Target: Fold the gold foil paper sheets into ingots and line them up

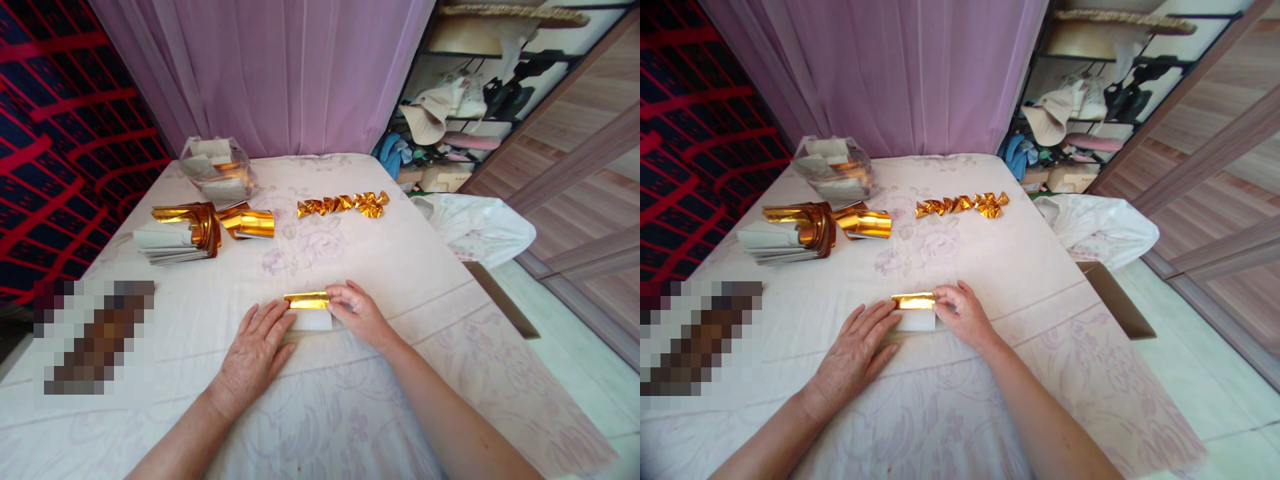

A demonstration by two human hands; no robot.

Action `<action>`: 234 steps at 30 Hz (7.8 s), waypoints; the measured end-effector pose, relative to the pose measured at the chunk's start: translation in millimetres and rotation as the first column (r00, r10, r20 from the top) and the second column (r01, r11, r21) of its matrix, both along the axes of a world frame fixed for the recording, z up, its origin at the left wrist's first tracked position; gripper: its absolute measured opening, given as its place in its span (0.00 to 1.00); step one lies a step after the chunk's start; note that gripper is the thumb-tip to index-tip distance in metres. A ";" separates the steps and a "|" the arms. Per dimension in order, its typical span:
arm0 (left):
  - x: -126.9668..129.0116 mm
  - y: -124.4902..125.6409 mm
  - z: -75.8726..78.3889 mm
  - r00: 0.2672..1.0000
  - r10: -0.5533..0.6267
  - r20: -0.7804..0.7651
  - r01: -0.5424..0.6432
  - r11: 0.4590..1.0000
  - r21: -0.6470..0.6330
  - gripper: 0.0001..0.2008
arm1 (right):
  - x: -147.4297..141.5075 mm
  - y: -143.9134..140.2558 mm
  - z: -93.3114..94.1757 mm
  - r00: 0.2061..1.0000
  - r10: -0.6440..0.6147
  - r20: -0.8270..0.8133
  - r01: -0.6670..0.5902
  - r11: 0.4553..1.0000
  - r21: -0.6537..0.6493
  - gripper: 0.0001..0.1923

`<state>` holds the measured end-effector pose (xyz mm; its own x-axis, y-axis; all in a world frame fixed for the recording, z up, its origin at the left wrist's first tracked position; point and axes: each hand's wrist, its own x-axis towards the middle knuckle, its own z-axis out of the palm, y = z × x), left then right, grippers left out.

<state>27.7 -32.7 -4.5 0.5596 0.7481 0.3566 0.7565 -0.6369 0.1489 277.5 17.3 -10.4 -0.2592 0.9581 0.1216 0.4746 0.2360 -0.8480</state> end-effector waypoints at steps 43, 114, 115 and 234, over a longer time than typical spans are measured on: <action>7.4 -6.9 21.8 0.994 -0.053 0.098 0.058 0.998 -0.040 0.14 | -25.1 -17.8 10.8 0.858 -0.240 -0.454 0.187 0.969 -0.158 0.17; 23.5 -10.8 8.2 0.995 0.102 0.021 -0.097 0.981 -0.165 0.19 | 0.6 -35.3 23.5 0.910 0.224 0.350 -0.259 0.964 0.055 0.29; 23.4 -10.7 8.6 0.994 0.105 0.021 -0.100 0.981 -0.165 0.19 | -0.8 -35.8 23.4 0.900 0.218 0.377 -0.263 0.962 0.071 0.27; 22.7 -18.9 -0.8 0.991 0.012 -0.130 -0.032 0.988 -0.152 0.28 | -35.3 -18.4 11.9 0.893 -0.128 0.432 -0.019 0.948 0.319 0.04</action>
